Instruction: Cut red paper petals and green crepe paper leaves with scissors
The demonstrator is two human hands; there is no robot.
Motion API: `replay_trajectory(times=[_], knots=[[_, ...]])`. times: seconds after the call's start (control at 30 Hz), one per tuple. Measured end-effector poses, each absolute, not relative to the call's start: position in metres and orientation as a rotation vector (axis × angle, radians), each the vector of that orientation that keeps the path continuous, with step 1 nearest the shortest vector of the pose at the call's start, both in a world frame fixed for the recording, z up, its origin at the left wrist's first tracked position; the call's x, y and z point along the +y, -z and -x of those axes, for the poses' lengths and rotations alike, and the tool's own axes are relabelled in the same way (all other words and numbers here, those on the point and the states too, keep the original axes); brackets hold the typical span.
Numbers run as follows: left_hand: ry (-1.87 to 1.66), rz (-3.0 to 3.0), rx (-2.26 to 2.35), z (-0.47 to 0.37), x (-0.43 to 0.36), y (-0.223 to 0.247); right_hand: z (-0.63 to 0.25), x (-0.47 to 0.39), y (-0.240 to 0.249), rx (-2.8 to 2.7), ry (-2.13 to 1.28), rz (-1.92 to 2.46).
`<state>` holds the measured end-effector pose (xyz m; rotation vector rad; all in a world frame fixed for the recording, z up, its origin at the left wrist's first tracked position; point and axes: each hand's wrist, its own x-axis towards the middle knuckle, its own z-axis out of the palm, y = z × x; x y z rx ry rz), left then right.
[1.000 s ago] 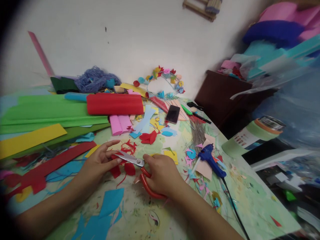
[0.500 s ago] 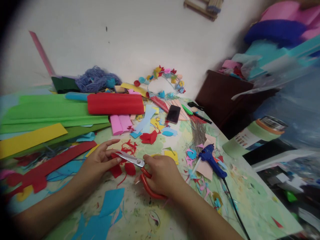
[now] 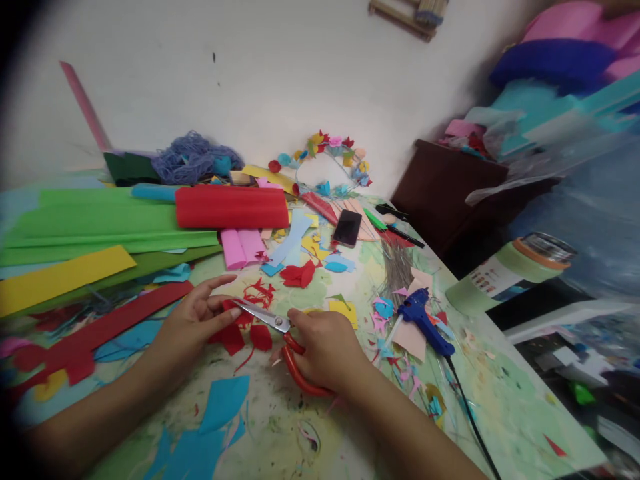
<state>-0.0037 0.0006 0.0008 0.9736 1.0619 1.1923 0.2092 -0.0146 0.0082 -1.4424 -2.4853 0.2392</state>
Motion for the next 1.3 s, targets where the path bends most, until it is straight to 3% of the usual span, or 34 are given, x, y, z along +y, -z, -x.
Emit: replay_trajectory(times=[1.3], knots=[[-1.208,-1.031,1.101,0.0068,0.0037,-0.0048,-0.2116,-0.0130,-0.0041,-2.478,-0.178,1.410]])
